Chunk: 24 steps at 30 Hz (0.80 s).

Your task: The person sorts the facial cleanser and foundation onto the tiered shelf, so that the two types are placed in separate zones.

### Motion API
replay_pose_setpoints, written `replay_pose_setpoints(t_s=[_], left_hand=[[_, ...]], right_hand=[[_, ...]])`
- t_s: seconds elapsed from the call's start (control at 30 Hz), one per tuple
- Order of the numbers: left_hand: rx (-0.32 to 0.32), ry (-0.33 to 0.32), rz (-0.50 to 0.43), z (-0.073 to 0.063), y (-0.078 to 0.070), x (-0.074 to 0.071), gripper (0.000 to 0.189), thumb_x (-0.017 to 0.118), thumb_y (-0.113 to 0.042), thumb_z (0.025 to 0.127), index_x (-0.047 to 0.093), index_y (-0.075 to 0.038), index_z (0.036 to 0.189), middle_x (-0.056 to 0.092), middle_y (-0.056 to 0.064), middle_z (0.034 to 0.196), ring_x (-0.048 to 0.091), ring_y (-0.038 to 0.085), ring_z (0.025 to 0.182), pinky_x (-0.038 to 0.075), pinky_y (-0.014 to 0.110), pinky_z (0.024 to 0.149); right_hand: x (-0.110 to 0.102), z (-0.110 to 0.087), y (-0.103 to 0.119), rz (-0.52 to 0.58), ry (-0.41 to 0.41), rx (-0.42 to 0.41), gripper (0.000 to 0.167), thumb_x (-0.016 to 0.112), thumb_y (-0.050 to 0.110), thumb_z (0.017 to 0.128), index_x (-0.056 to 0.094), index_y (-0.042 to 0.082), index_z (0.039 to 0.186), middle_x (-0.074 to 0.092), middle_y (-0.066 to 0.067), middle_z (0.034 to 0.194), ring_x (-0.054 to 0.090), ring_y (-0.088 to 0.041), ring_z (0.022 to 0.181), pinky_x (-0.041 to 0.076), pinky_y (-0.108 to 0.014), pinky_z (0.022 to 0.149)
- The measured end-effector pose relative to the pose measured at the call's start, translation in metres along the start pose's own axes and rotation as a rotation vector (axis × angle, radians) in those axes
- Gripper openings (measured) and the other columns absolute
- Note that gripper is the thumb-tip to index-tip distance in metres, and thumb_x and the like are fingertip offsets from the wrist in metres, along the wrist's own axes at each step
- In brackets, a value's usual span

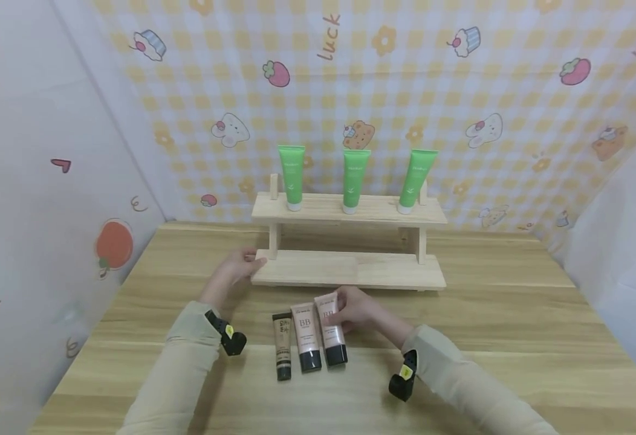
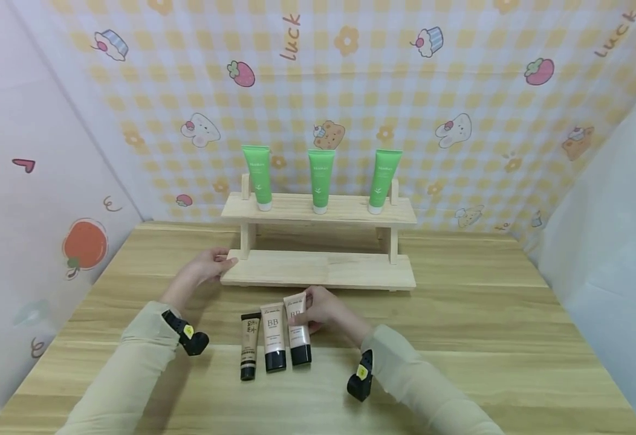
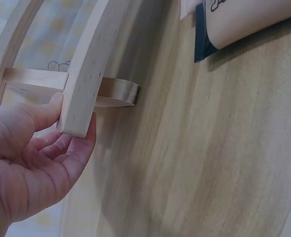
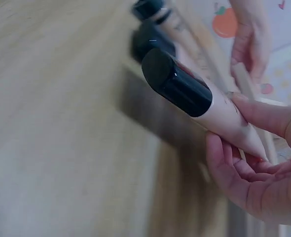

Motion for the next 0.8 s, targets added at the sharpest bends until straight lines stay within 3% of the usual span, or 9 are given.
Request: replay_pose_setpoints(t_s=[0.17, 0.43, 0.57, 0.8], left_hand=[[-0.044, 0.000, -0.016, -0.002, 0.000, 0.002, 0.060, 0.049, -0.026, 0.095, 0.025, 0.006, 0.140, 0.037, 0.029, 0.138, 0.048, 0.037, 0.121, 0.045, 0.042, 0.099], [-0.031, -0.008, -0.008, -0.002, -0.003, 0.004, 0.058, 0.047, -0.022, 0.095, 0.024, 0.008, 0.139, 0.038, 0.031, 0.137, 0.049, 0.039, 0.119, 0.046, 0.042, 0.097], [-0.037, -0.014, -0.017, -0.001, -0.002, 0.004, 0.057, 0.047, -0.022, 0.096, 0.024, 0.007, 0.139, 0.037, 0.030, 0.137, 0.049, 0.039, 0.119, 0.046, 0.043, 0.096], [-0.047, -0.022, -0.020, -0.001, 0.000, 0.004, 0.057, 0.047, -0.023, 0.096, 0.024, 0.005, 0.140, 0.037, 0.029, 0.138, 0.049, 0.039, 0.119, 0.046, 0.043, 0.097]], right_hand=[[-0.014, -0.001, 0.018, -0.037, -0.003, -0.020, 0.043, 0.077, 0.013, 0.071, 0.052, 0.001, 0.105, 0.060, -0.012, 0.091, 0.061, -0.020, 0.077, 0.056, -0.031, 0.065], [-0.035, 0.000, 0.052, -0.103, -0.049, -0.072, 0.047, 0.076, 0.016, 0.072, 0.052, 0.003, 0.111, 0.058, -0.013, 0.100, 0.059, -0.020, 0.083, 0.055, -0.031, 0.067], [-0.041, 0.002, 0.071, -0.059, -0.088, -0.111, 0.045, 0.074, 0.011, 0.074, 0.052, -0.001, 0.111, 0.057, -0.015, 0.103, 0.060, -0.020, 0.083, 0.057, -0.028, 0.064], [-0.054, 0.013, 0.095, 0.035, -0.238, -0.217, 0.037, 0.075, 0.007, 0.072, 0.055, -0.001, 0.102, 0.057, -0.010, 0.094, 0.058, -0.018, 0.085, 0.054, -0.024, 0.067]])
Point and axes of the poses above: each hand's wrist, its own z-axis towards the middle knuckle, its own x-axis out of the palm, y = z × x, the point moved 10 cm from there along z, towards the middle knuckle
